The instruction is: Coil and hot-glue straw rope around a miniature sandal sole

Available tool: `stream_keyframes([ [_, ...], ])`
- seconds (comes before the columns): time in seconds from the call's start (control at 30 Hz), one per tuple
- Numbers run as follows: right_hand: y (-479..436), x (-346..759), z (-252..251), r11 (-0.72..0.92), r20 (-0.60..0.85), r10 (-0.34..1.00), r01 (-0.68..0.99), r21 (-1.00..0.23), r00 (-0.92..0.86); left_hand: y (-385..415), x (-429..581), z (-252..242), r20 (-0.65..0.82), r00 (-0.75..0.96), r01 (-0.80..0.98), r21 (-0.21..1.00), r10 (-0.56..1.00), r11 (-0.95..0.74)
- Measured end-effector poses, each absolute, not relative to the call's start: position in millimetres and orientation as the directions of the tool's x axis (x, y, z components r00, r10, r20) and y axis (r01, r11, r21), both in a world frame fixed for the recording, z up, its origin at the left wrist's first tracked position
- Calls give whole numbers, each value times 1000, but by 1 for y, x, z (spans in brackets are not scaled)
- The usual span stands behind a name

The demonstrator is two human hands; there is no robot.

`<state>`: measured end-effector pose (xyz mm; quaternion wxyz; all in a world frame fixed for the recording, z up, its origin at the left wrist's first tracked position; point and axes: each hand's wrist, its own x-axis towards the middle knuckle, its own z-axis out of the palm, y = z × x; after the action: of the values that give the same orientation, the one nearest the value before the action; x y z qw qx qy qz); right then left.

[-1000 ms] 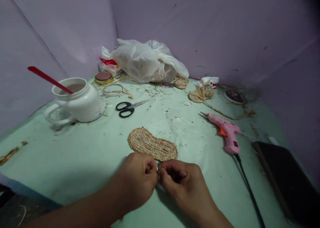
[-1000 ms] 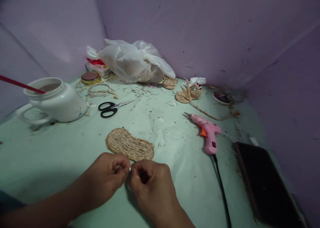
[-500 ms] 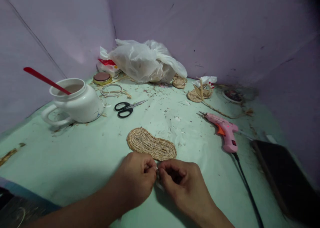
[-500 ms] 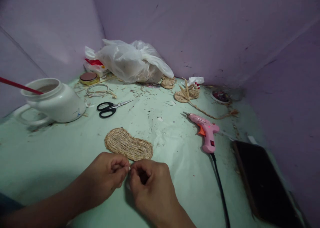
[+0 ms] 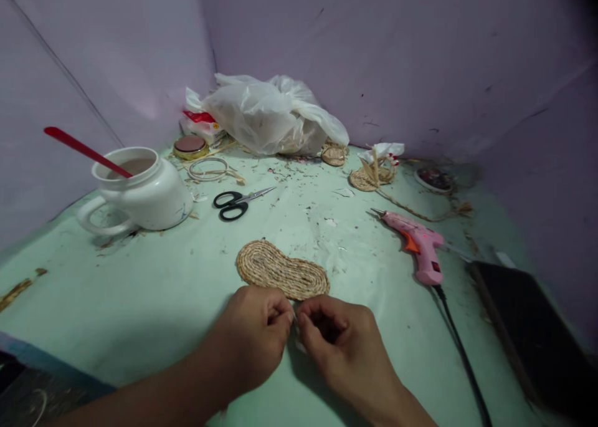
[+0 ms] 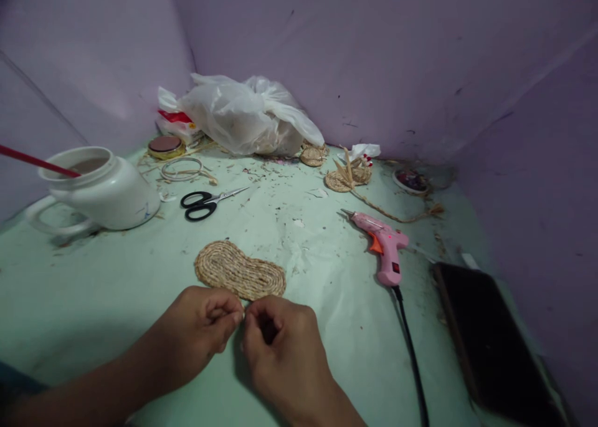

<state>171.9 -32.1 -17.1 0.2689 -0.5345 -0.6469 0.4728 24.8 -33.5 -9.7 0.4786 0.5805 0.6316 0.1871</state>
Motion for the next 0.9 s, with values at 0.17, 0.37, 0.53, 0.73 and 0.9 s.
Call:
stream_keyframes([
  [0.17,-34,174,-17,3,-143,931,397,-918,-337,-35,25,-11,-387,129,559,789,913,255],
  [0.37,-34,173,-19,57,-100,951,485,-873,-292,-33,26,-11,-360,133,556,798,924,231],
  [0.53,-35,175,-17,106,-44,952,465,-879,-301,-35,26,-12,-354,141,539,811,924,229],
  [0.73,-35,174,-17,174,27,959,510,-843,-282,-35,25,-15,-370,151,544,805,917,235],
  [0.9,-34,173,-17,128,-17,968,549,-826,-252,-34,25,-14,-371,155,560,796,916,228],
])
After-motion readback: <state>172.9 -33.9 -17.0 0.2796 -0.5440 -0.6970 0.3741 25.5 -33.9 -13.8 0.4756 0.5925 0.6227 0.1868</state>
